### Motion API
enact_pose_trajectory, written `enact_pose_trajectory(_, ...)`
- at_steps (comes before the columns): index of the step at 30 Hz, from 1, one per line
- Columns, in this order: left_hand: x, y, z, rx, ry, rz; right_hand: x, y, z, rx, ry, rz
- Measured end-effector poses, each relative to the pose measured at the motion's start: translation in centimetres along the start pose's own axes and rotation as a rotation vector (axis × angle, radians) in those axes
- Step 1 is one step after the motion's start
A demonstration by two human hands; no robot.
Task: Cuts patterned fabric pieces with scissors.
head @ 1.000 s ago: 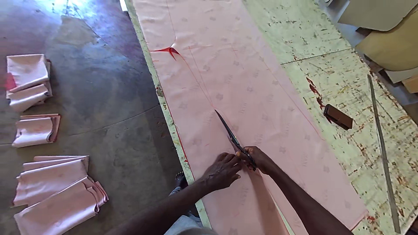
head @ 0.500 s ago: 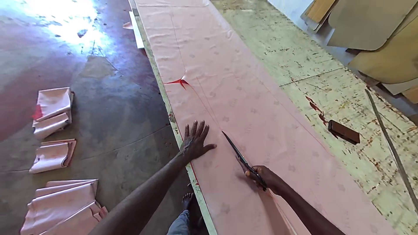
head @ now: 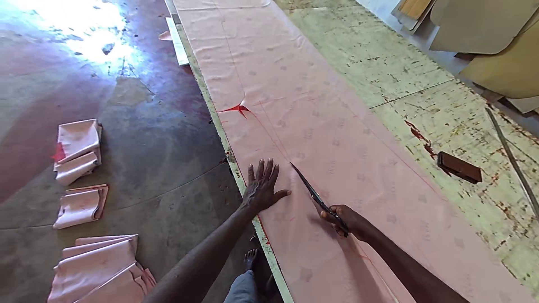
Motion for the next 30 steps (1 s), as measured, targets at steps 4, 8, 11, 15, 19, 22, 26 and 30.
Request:
enact_pose_trajectory(4,-0.2,0.0,0.0,0.005,0.002,-0.015,-0.1,-1.6,1.8,0.025,-0.044,-0.005)
enact_pose_trajectory(8,0.2,0.0,0.1,-0.001,0.004,-0.015,-0.4,-2.0,2.2,0.01,-0.013,0.036)
enact_pose_trajectory(11,0.4,0.1,0.1,0.0,-0.003,-0.017,-0.8,-2.2,1.9,-0.017,-0.007,0.031)
enact_pose_trajectory(15,0.1,-0.2,0.5,0.012,-0.033,-0.043,-0.8,-4.2,2.7,-0.055,-0.007,-0.012)
enact_pose_trajectory(19,0.4,-0.4,0.3,0.024,-0.06,-0.087,-1.3,-6.7,4.1,-0.088,-0.044,-0.017)
enact_pose_trajectory(22,0.4,-0.4,0.5,0.012,-0.084,-0.118,-1.1,-6.3,4.8,-0.089,0.011,-0.001)
enact_pose_trajectory(26,0.6,-0.4,0.5,0.004,-0.121,-0.148,-1.4,-5.9,5.2,-0.073,0.027,-0.021)
enact_pose_trajectory(30,0.6,-0.9,0.5,0.022,-0.093,-0.266,-1.4,-5.7,5.4,-0.075,-0.004,-0.02)
Point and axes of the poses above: each hand's wrist, its own z-axis towards the middle knuckle, its own x-axis out of the back of the hand, y = z × x, the point moved 9 cm from there along z, towards the middle knuckle, and after that the axes turned 8 degrees about y, right-handed, at the moved point
